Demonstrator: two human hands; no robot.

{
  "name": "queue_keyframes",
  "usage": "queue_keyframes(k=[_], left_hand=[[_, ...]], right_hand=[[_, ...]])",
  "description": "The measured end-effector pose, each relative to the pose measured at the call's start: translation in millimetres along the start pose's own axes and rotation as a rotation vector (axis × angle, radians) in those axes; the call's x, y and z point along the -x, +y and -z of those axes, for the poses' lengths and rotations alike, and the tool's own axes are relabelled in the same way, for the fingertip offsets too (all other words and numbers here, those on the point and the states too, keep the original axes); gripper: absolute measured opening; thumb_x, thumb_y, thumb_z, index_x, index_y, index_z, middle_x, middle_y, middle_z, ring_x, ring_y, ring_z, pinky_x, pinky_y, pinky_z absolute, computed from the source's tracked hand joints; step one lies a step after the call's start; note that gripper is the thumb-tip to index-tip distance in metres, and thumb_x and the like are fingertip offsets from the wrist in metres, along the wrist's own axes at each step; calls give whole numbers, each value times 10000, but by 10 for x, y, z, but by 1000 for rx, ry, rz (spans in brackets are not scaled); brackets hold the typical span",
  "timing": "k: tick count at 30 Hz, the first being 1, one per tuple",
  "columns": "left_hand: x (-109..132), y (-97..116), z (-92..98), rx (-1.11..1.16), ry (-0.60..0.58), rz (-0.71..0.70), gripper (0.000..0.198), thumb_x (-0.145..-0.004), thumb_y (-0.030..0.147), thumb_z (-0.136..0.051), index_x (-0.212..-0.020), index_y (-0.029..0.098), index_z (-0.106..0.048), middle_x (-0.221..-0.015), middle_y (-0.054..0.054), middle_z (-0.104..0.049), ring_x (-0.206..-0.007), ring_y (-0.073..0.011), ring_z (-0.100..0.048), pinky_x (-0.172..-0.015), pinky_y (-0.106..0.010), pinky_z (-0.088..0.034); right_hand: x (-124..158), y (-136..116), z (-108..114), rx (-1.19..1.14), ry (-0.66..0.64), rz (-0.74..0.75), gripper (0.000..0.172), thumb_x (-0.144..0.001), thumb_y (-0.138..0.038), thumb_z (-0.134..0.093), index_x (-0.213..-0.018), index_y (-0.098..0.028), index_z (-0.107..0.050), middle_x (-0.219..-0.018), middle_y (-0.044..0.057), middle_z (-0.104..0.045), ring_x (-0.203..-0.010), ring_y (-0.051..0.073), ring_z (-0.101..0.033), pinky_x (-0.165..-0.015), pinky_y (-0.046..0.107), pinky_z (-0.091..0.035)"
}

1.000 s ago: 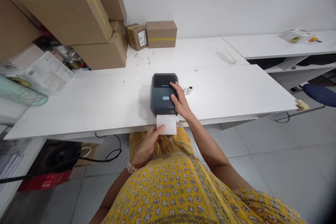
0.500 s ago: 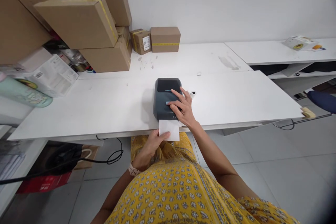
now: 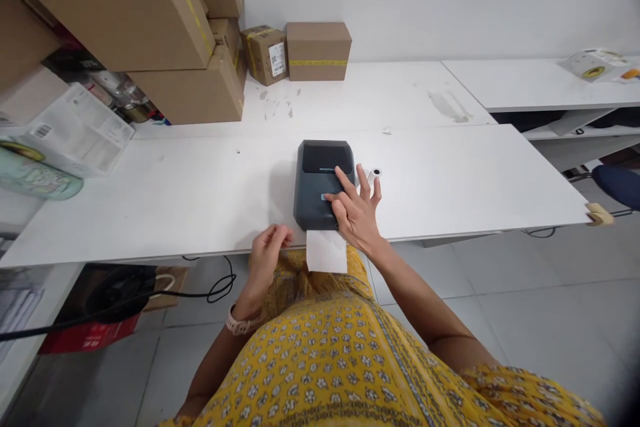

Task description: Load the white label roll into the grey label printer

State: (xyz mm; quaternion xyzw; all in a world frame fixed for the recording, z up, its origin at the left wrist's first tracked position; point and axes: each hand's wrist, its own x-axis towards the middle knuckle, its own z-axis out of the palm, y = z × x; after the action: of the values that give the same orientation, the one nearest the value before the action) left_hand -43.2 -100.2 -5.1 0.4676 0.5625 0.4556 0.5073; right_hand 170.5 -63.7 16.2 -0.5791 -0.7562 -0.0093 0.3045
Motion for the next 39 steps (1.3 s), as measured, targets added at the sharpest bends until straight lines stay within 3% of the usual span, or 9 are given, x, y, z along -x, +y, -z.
queue_keyframes(k=[3,8,11,15,23,27,32,35,39], left_hand=[[-141,31,-34,2,148,-143,362,-936,519,-552,-966,201,-723,-1026,-75,-733,-977,-204,-653,-872,-329,-515],[-242,45,-251,11,21,-182,538,-995,564,-415,-1430,272,-537,-1586,-52,-454,-1480,-237,-391,-1235,-437,-307],[-232,52,-334,11,-10,-202,572,-1012,578,-341,-1474,277,-492,-1645,-28,-355,-1546,-227,-265,-1289,-458,-194],[-199,46,-388,-3,30,-221,579,-1027,536,-332,-1502,236,-470,-1673,-39,-289,-1568,-259,-191,-1299,-443,-159],[-264,75,-440,30,111,-303,607,-1017,584,-282,-1432,243,-564,-1600,-29,-434,-1527,-231,-317,-1289,-428,-206],[-501,368,-413,64,112,-426,667,-1001,641,-245,-1398,234,-592,-1502,-68,-558,-1455,-249,-445,-1248,-465,-287],[-995,756,-359,137,104,-511,591,-970,590,-441,-1406,208,-552,-1388,-103,-650,-1356,-261,-559,-1182,-453,-381],[-1200,669,-313,45,79,-409,532,-906,466,-584,-1354,178,-577,-1292,-126,-700,-1283,-252,-610,-1123,-430,-435],[-1275,324,-257,-240,71,-233,497,-813,339,-632,-1271,143,-637,-1189,-133,-716,-1059,-216,-669,-955,-358,-512]], right_hand=[[-7,24,30,-12,-51,16,410,-1053,-356,-316,-1045,-296,-722,-1633,-73,-378,-1593,283,-50,-1252,617,4],[289,181,-53,-282,67,-116,469,-1060,-418,-230,-1419,-329,-517,-1687,-18,-261,-1591,243,-107,-1246,561,-236],[459,226,-153,-476,113,-244,550,-1055,-486,-162,-1560,-332,-313,-1672,23,-299,-1587,257,-134,-1240,600,-260],[500,158,-219,-588,95,-267,572,-1029,-581,-197,-1577,-429,-250,-1681,-32,-267,-1571,294,-197,-1277,623,-177],[399,104,-102,-597,81,-247,640,-1029,-571,-81,-1607,-327,-207,-1691,19,-244,-1562,283,-235,-1277,588,-199],[26,118,141,-463,130,-102,663,-1009,-615,-43,-1589,-348,-222,-1667,41,-306,-1548,286,-272,-1268,600,-173],[-864,166,441,-354,252,-8,707,-987,-692,-63,-1539,-324,-307,-1567,61,-447,-1478,307,-390,-1220,612,-241],[-1370,233,480,-353,304,-56,698,-997,-692,-127,-1503,-272,-363,-1419,93,-574,-1342,297,-538,-1122,552,-407],[-1871,357,422,-334,293,-139,666,-1026,-642,-134,-1484,-219,-369,-1178,99,-672,-1214,276,-628,-1032,494,-478]])
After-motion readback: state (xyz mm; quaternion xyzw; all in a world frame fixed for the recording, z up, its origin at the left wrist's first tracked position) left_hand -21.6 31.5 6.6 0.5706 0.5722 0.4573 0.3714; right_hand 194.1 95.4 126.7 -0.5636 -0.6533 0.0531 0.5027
